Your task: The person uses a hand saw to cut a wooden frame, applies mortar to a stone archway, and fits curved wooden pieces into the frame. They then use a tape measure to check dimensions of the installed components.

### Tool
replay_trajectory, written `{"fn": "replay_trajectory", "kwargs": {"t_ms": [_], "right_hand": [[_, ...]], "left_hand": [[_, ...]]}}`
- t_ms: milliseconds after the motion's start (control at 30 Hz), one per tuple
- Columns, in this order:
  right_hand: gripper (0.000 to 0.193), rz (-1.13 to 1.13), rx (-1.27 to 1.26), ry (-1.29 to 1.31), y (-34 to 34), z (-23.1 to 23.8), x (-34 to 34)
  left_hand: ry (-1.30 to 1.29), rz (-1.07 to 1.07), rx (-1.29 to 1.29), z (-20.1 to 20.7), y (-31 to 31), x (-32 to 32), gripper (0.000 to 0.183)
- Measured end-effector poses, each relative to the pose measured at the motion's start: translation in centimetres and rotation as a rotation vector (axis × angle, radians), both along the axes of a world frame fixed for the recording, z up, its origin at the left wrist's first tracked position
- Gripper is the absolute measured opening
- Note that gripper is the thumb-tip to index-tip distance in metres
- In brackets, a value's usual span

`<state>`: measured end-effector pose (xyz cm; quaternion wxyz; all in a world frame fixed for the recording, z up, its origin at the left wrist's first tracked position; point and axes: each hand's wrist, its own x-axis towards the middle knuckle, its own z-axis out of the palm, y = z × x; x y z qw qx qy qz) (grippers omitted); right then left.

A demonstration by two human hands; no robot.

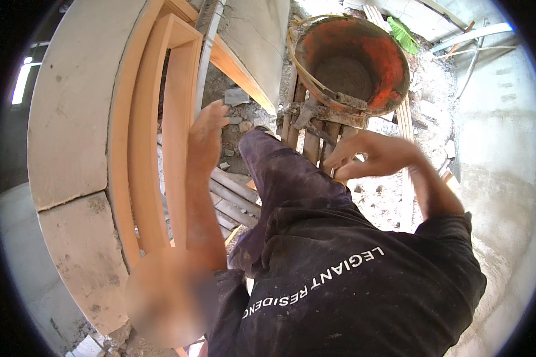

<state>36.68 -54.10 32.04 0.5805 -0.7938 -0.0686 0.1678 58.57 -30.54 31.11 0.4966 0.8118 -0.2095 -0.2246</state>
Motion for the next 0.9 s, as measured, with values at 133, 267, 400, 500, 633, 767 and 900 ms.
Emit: {"fn": "replay_trajectory", "kwargs": {"t_ms": [133,267,400,500,633,767,900], "right_hand": [[0.04,-0.132,-0.235,0.226,2.9,-9.3,-1.2],[0.031,-0.268,-0.008,0.281,4.7,-11.7,0.2],[0.039,-0.19,-0.017,0.19,6.7,-11.9,5.2],[0.039,-0.042,-0.028,0.082,9.9,-10.4,9.7],[0.037,0.1,-0.092,0.071,16.2,-8.7,13.1],[0.037,0.48,-0.106,0.008,22.6,-9.6,14.2],[0.037,0.776,-0.193,-0.049,28.1,-8.7,13.1]], "left_hand": [[-0.571,-0.309,-0.046,-7.0,-0.2,-0.6,0.038],[0.009,-0.148,-0.068,-2.2,1.4,-6.3,0.023],[-0.291,-0.176,-0.434,10.0,7.4,-10.7,0.008],[-0.456,-0.293,-0.624,16.7,13.2,-15.0,0.016],[-0.802,0.027,-0.796,16.6,17.4,-23.6,0.033],[-1.083,0.433,-0.644,15.7,20.5,-30.2,0.036],[-1.044,0.792,-0.21,9.9,27.3,-36.1,0.016]]}}
